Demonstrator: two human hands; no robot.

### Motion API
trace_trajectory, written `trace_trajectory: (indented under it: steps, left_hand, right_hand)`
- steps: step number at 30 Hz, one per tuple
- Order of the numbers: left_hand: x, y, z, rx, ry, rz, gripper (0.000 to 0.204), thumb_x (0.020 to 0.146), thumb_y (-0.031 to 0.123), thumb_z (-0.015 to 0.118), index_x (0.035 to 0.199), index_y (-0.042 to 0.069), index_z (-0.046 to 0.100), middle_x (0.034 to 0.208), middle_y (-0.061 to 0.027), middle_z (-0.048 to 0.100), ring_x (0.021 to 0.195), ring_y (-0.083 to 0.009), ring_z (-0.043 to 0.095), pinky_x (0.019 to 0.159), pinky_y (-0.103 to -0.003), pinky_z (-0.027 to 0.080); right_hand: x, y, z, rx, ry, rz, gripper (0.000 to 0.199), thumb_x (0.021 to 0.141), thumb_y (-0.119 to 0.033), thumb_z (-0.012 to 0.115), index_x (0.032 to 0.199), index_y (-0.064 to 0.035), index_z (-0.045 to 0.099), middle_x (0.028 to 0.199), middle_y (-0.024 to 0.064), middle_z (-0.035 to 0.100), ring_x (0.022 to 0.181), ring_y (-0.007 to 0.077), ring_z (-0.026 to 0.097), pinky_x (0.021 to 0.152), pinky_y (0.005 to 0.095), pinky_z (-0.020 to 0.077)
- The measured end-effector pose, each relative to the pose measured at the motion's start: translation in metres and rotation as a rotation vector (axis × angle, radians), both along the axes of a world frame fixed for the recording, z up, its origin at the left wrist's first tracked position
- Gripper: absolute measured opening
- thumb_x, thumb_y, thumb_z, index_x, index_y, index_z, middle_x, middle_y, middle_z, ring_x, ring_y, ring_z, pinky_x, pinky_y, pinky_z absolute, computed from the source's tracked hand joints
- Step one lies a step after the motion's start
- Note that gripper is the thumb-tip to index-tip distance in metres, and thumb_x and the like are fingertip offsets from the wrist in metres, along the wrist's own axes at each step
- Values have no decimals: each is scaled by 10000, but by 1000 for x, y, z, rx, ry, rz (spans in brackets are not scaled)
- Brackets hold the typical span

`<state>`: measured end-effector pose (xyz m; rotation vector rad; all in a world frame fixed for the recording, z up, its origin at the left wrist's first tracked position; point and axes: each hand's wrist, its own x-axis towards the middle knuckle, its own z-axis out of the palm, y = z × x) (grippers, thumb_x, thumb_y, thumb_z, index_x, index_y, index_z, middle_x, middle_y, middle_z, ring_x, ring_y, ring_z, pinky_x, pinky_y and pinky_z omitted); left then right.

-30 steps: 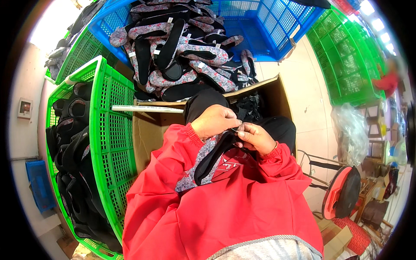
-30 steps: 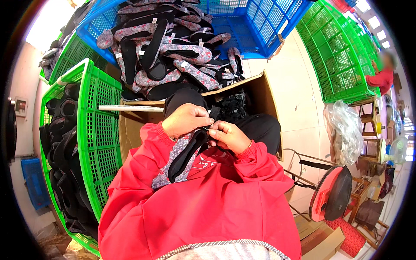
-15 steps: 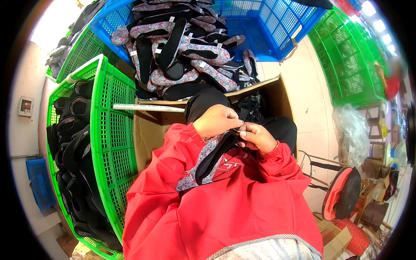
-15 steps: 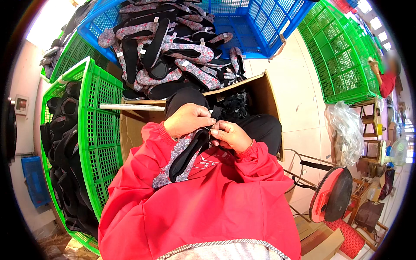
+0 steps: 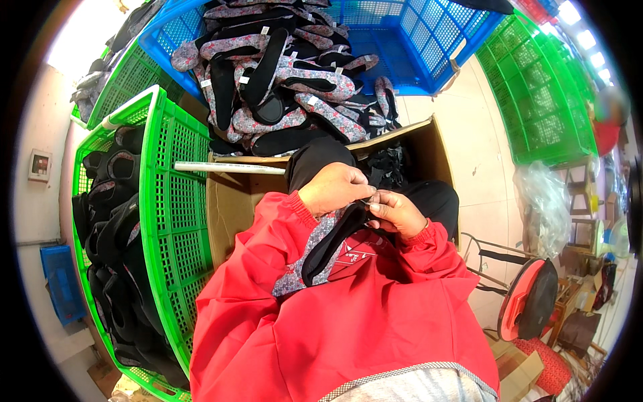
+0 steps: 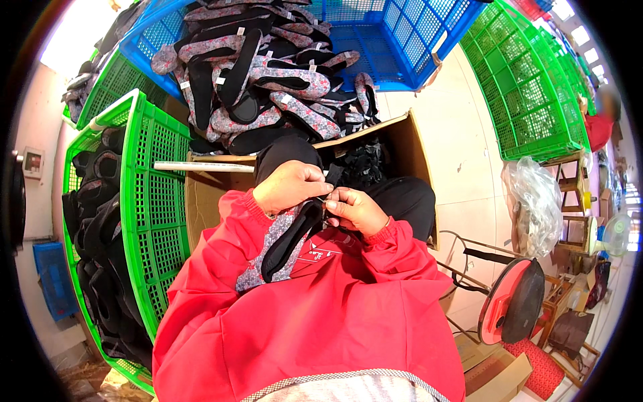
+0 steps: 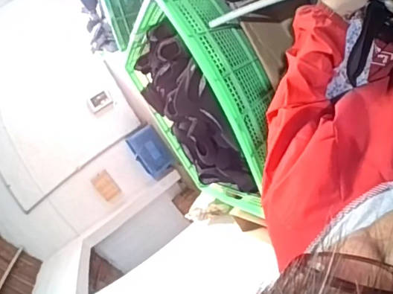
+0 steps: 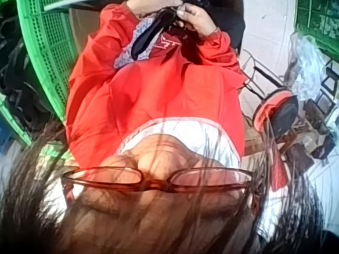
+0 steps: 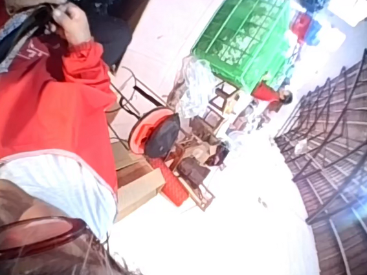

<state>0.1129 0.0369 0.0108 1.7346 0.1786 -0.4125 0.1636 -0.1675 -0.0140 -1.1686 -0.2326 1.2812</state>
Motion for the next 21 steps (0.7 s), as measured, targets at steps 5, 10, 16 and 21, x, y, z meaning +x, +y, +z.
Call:
trace_trajectory:
  steps: [5, 10, 16, 21]
  left_hand:
    - [1, -4, 10, -20, 9, 37, 241, 863, 198, 665, 748, -13, 662, 655, 6, 574, 614, -60, 495, 545, -260, 400]
    - [3, -3, 5, -74, 20, 101, 236, 866, 198, 659, 770, -17, 678, 665, -19, 609, 611, -71, 539, 553, -248, 424]
    - [18, -4, 14, 75, 16, 83, 244, 898, 220, 628, 792, 7, 683, 597, 2, 593, 517, -42, 496, 454, -220, 348]
    - [33, -13, 11, 185, -192, 73, 244, 874, 201, 633, 789, -23, 677, 598, -41, 603, 550, -93, 553, 519, -263, 419]
  right_hand:
    - [-6, -1, -10, 37, 23, -110, 199, 934, -247, 613, 978, -55, 579, 729, 33, 582, 487, 42, 382, 431, 179, 237]
    - [-18, -17, -16, 136, 53, -145, 232, 937, -278, 603, 983, -51, 591, 739, 68, 601, 487, 52, 380, 429, 185, 251]
    - [-58, -13, -46, 368, 145, -332, 448, 926, -454, 568, 1110, -48, 519, 878, 105, 623, 532, 106, 426, 476, 209, 322]
    - [-64, -11, -59, 428, 170, -336, 372, 1002, -370, 454, 1185, -49, 489, 974, 117, 634, 756, 131, 614, 555, 207, 426]
